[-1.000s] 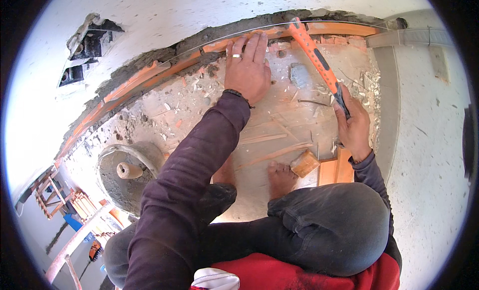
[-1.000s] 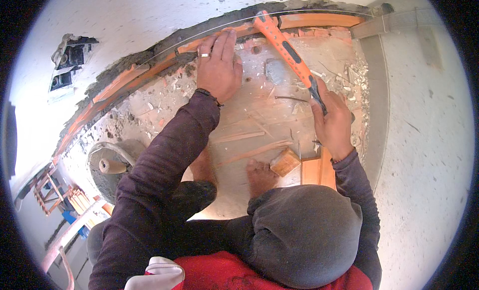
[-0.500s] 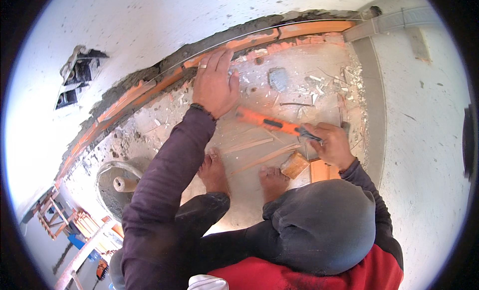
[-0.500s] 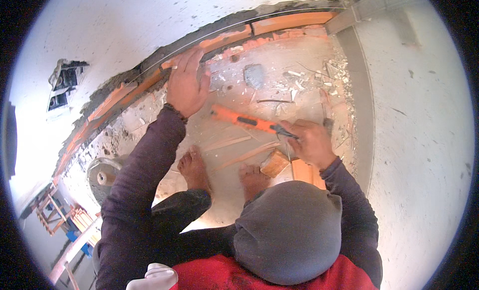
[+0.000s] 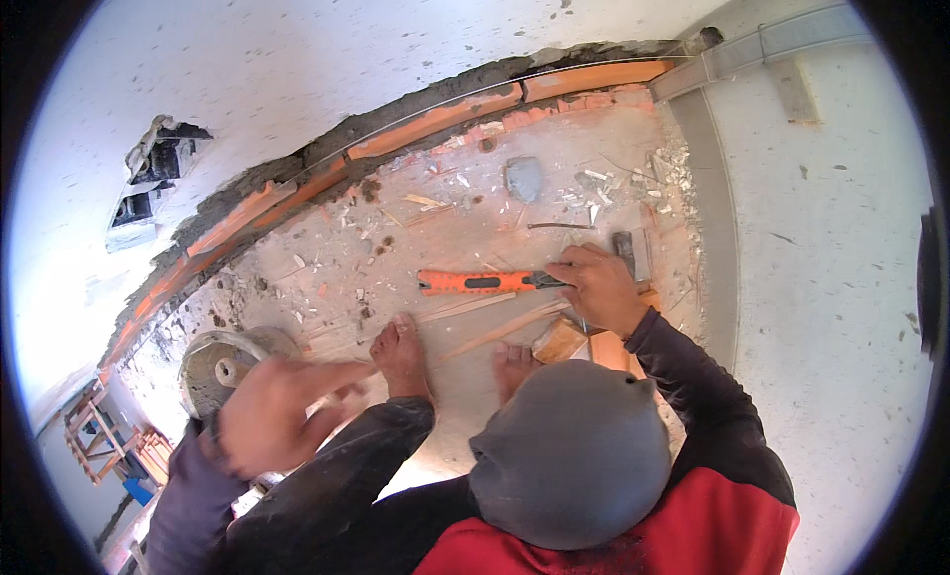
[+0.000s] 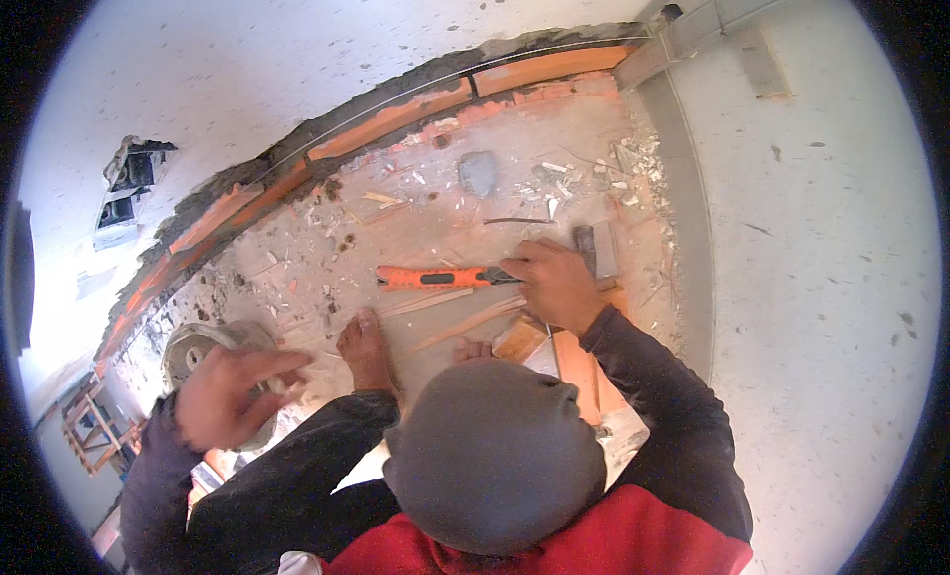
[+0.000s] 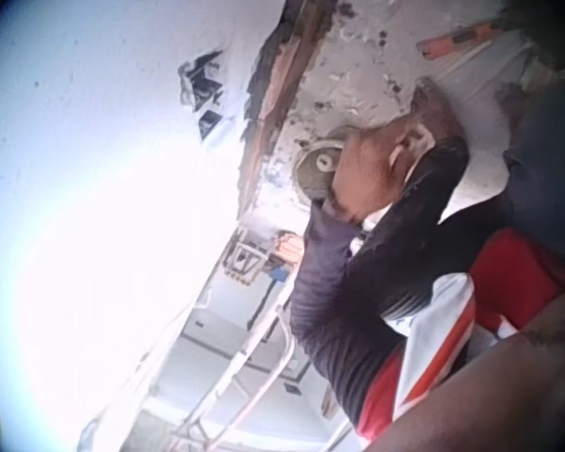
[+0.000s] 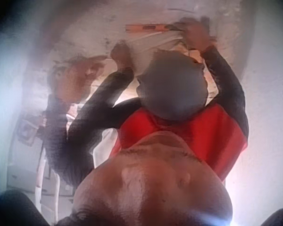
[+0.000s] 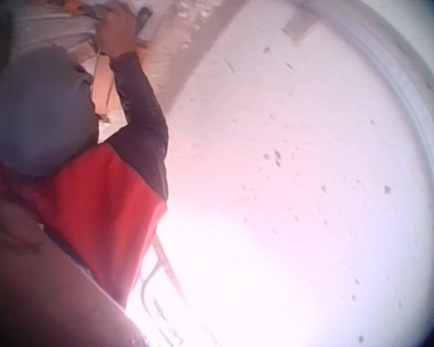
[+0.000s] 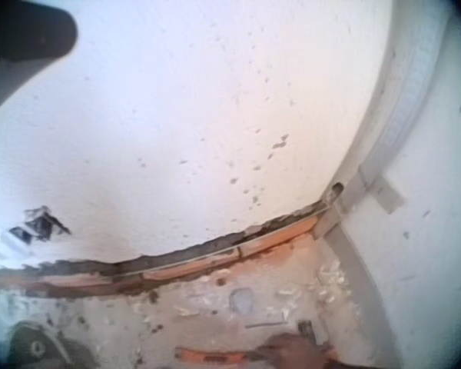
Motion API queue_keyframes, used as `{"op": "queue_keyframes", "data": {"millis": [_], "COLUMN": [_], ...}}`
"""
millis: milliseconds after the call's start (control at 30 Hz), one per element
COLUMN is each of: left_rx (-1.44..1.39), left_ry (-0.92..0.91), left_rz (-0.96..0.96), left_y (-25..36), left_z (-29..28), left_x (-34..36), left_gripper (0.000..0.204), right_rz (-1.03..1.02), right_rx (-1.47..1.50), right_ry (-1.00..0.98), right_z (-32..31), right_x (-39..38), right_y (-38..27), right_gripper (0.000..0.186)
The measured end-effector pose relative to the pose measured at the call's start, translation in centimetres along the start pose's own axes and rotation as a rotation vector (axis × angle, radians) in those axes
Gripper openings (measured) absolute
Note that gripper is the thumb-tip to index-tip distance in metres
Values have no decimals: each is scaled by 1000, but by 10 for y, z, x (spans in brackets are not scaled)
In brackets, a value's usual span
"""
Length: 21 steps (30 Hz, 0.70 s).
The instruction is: The person applies mortar to tiles using a trowel and places them onto a wall ledge, using a level and a hammer to align them.
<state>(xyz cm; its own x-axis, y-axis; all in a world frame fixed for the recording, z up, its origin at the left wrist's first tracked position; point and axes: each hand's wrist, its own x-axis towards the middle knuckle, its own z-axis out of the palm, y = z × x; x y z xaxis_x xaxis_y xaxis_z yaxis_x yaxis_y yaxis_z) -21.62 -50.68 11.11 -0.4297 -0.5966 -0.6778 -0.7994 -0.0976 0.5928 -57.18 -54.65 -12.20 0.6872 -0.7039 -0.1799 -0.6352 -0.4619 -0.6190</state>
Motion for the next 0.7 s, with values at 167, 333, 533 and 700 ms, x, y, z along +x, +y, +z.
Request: {"op": "queue_keyframes", "data": {"millis": [167,333,533,700], "left_rx": [-804,-1117,-1256,-1366], "left_ry": [-166,376,849,931], "left_rz": [-281,-246,-581,-779], "left_y": [-47,-83,-121,-149], "left_z": [24,151,275,318], "left_x": [-144,-241,-247,-267], "left_gripper": [33,44,36,33], "right_rz": [6,3,63,41], "right_rx": [2,0,-34,82], "right_ry": [-9,4,-59,111], "right_z": [6,15,14,-4], "right_x": [3,8,2,-9], "right_y": [1,-3,-3,-9], "right_gripper": [36,36,41,44]}}
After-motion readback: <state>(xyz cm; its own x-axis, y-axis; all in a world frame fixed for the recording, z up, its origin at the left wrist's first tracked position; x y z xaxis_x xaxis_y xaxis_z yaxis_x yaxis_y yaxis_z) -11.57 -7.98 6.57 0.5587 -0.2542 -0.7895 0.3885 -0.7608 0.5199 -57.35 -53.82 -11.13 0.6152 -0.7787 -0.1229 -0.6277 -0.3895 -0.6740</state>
